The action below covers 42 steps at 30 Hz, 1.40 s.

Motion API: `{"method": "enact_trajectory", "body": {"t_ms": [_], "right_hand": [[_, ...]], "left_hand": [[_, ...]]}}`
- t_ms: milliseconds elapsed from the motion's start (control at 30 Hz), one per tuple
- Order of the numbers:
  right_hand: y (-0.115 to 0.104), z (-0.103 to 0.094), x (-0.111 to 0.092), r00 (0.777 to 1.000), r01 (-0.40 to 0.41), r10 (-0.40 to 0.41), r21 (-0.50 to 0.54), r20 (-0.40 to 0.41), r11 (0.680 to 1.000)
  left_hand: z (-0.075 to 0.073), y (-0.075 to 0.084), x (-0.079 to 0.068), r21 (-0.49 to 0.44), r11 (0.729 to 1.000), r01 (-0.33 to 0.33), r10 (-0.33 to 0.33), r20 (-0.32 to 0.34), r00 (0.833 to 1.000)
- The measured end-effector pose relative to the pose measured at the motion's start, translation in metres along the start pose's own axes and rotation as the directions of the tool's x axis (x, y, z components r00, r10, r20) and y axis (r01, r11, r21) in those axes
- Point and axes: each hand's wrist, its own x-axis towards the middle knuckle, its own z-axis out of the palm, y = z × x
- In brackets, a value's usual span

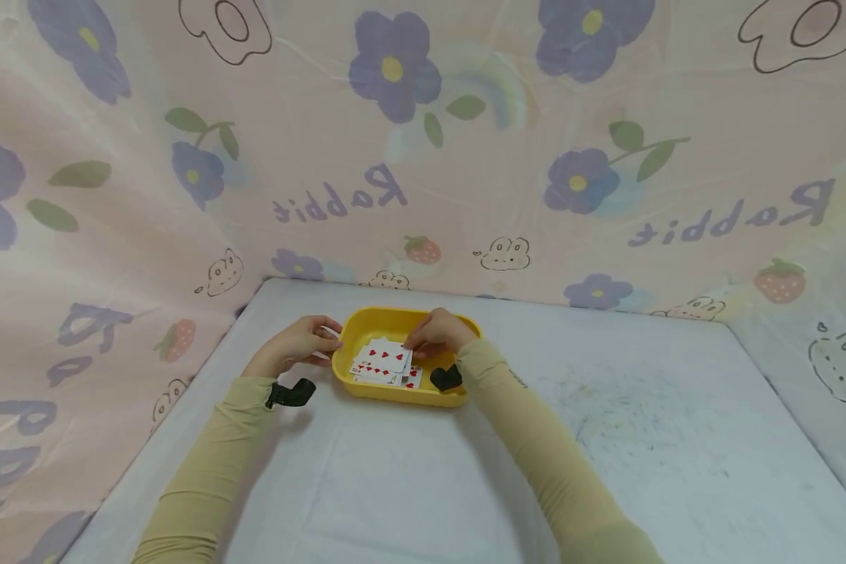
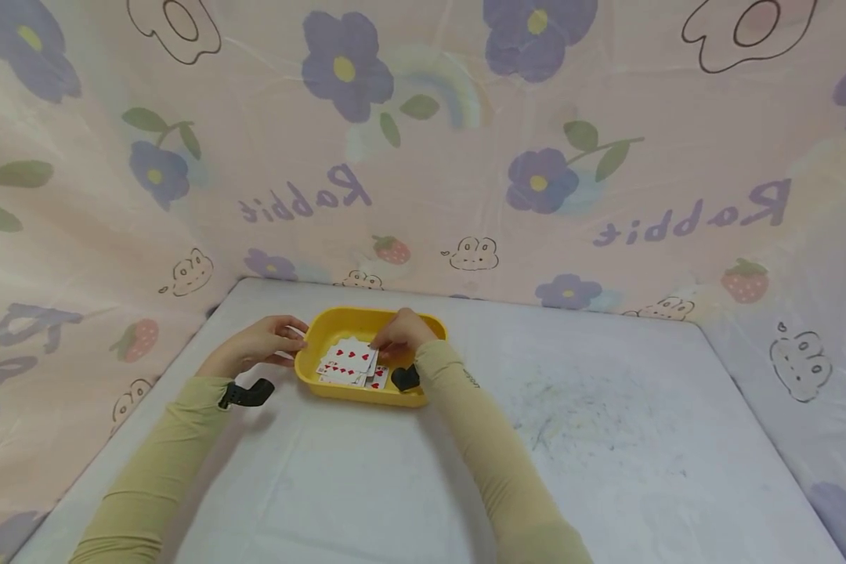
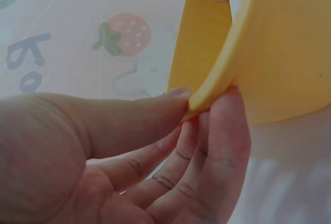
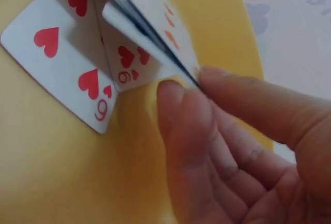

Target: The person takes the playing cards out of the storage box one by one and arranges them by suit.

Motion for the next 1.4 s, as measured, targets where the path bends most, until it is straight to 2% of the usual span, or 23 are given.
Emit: {"method": "enact_trajectory", "body": {"t_ms": [233,467,567,700,833,933,1200,1400], "right_hand": [[-0.001,-0.003,-0.004,1.000,0.013,-0.013,-0.020,0.002,1.000],[-0.002,-0.015,-0.011,1.000,-0.006,0.006,-0.026,-0.004,1.000],[-0.001,-0.023,-0.016,1.000,0.018,-0.019,-0.063,-0.021,0.998],[0.003,-0.034,-0.028,0.992,0.101,-0.107,-0.085,-0.064,0.991],[0.010,-0.052,-0.040,0.975,0.186,-0.187,-0.018,-0.116,0.982],[0.019,-0.071,-0.048,0.967,0.212,-0.202,0.050,-0.153,0.976],[0.063,-0.123,-0.073,0.954,0.229,-0.167,0.243,-0.249,0.943],[0.100,-0.143,-0.082,0.971,0.168,-0.084,0.387,-0.225,0.907]], "left_hand": [[0.002,0.002,0.001,0.010,1.000,0.002,-0.002,-0.002,1.000],[0.002,0.001,-0.001,-0.004,1.000,0.007,-0.007,-0.005,1.000],[0.001,0.000,-0.002,-0.002,1.000,0.004,-0.004,-0.004,1.000],[0.001,-0.001,-0.003,-0.003,1.000,-0.001,0.001,-0.008,1.000],[0.002,-0.001,-0.004,-0.002,1.000,-0.002,0.002,-0.006,1.000],[0.002,0.000,-0.004,-0.001,1.000,0.002,-0.002,-0.005,1.000],[0.004,0.002,-0.005,-0.012,1.000,-0.003,0.003,-0.019,1.000],[0.005,0.003,-0.003,-0.001,1.000,-0.018,0.018,-0.020,1.000]]}}
